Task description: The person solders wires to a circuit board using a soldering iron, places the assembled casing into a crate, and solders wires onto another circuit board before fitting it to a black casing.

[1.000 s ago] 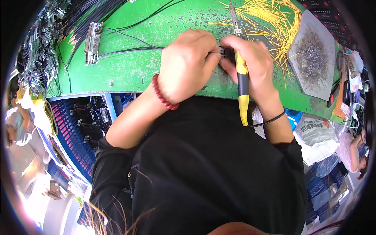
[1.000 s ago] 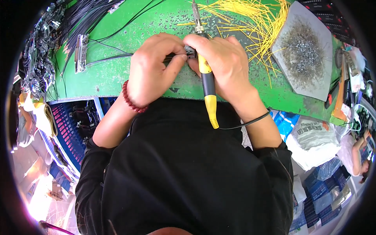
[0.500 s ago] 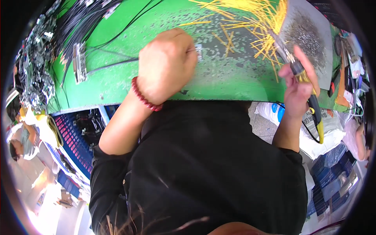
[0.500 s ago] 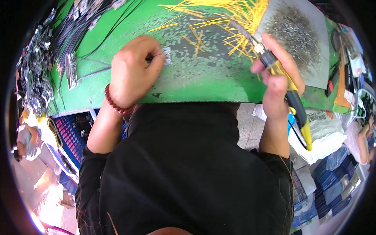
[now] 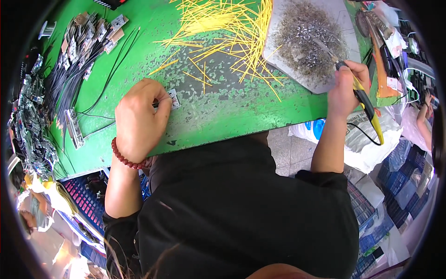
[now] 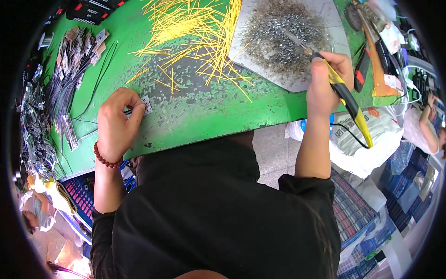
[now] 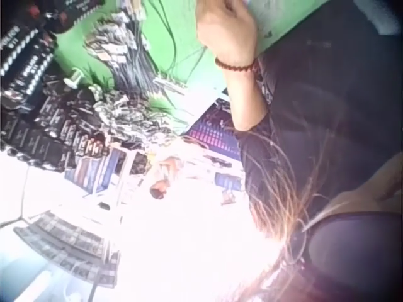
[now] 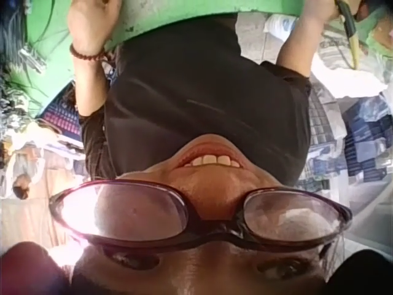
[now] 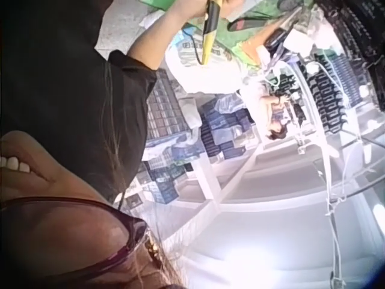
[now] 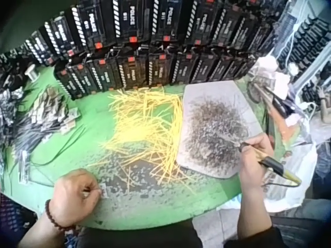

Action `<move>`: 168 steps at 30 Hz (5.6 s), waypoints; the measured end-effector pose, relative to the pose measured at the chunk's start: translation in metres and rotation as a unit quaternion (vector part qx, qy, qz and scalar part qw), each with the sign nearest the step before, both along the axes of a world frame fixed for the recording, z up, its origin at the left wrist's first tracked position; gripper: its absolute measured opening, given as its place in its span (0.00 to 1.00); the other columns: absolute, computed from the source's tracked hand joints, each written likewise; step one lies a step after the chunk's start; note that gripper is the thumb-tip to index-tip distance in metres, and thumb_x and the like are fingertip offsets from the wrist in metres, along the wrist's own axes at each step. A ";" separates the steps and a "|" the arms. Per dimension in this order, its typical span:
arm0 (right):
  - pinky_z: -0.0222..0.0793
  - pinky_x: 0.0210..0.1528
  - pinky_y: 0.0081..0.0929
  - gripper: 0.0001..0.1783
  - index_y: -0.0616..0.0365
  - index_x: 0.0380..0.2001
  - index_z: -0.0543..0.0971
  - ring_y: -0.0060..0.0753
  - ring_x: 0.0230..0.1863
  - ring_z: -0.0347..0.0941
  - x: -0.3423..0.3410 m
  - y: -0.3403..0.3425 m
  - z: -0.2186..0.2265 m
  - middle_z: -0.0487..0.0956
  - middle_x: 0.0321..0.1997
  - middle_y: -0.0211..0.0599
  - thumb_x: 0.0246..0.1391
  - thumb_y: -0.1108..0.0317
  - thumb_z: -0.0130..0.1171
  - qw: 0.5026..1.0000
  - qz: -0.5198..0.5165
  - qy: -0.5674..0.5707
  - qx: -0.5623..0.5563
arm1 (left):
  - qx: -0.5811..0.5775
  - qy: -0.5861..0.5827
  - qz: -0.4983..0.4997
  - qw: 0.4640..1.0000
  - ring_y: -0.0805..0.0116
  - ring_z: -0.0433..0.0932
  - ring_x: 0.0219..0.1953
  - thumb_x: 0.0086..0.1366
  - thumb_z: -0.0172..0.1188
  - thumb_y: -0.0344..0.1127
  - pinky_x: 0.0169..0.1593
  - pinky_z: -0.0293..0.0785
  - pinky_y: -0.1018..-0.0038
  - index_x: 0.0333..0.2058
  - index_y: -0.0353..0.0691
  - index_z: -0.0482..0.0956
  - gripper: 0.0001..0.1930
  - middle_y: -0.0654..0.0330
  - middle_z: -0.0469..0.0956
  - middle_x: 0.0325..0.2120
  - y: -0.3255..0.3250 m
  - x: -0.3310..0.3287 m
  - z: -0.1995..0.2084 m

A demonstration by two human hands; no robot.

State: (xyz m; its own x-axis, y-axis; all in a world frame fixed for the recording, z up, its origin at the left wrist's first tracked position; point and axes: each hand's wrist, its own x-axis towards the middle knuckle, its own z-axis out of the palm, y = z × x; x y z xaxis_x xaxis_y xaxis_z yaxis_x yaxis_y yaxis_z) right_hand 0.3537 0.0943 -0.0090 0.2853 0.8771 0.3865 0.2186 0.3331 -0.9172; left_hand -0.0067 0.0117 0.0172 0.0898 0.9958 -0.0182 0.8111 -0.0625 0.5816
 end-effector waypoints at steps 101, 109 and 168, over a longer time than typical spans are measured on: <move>0.56 0.27 0.17 0.13 0.62 0.33 0.73 0.16 0.26 0.61 -0.149 -0.060 -0.017 0.70 0.27 0.30 0.46 0.70 0.64 0.926 0.374 0.014 -0.056 | 0.002 0.044 -0.040 0.998 0.50 0.76 0.33 0.53 0.57 0.29 0.34 0.72 0.60 0.23 0.37 0.73 0.04 0.55 0.75 0.27 0.000 -0.013 -0.008; 0.53 0.27 0.18 0.14 0.62 0.33 0.71 0.16 0.26 0.58 -0.150 -0.059 -0.016 0.68 0.27 0.29 0.48 0.67 0.63 0.936 0.346 0.058 -0.034 | 0.006 0.045 -0.041 0.998 0.51 0.76 0.32 0.53 0.57 0.29 0.33 0.72 0.60 0.23 0.38 0.74 0.03 0.56 0.75 0.26 0.001 -0.012 -0.009; 0.74 0.37 0.20 0.19 0.59 0.47 0.69 0.23 0.35 0.78 -0.231 -0.040 0.011 0.80 0.32 0.38 0.52 0.80 0.62 0.905 0.410 0.107 -0.036 | 0.013 -0.368 0.105 0.924 0.83 0.66 0.21 0.59 0.63 0.29 0.25 0.65 0.82 0.29 0.32 0.75 0.07 0.67 0.73 0.18 -0.017 -0.031 0.015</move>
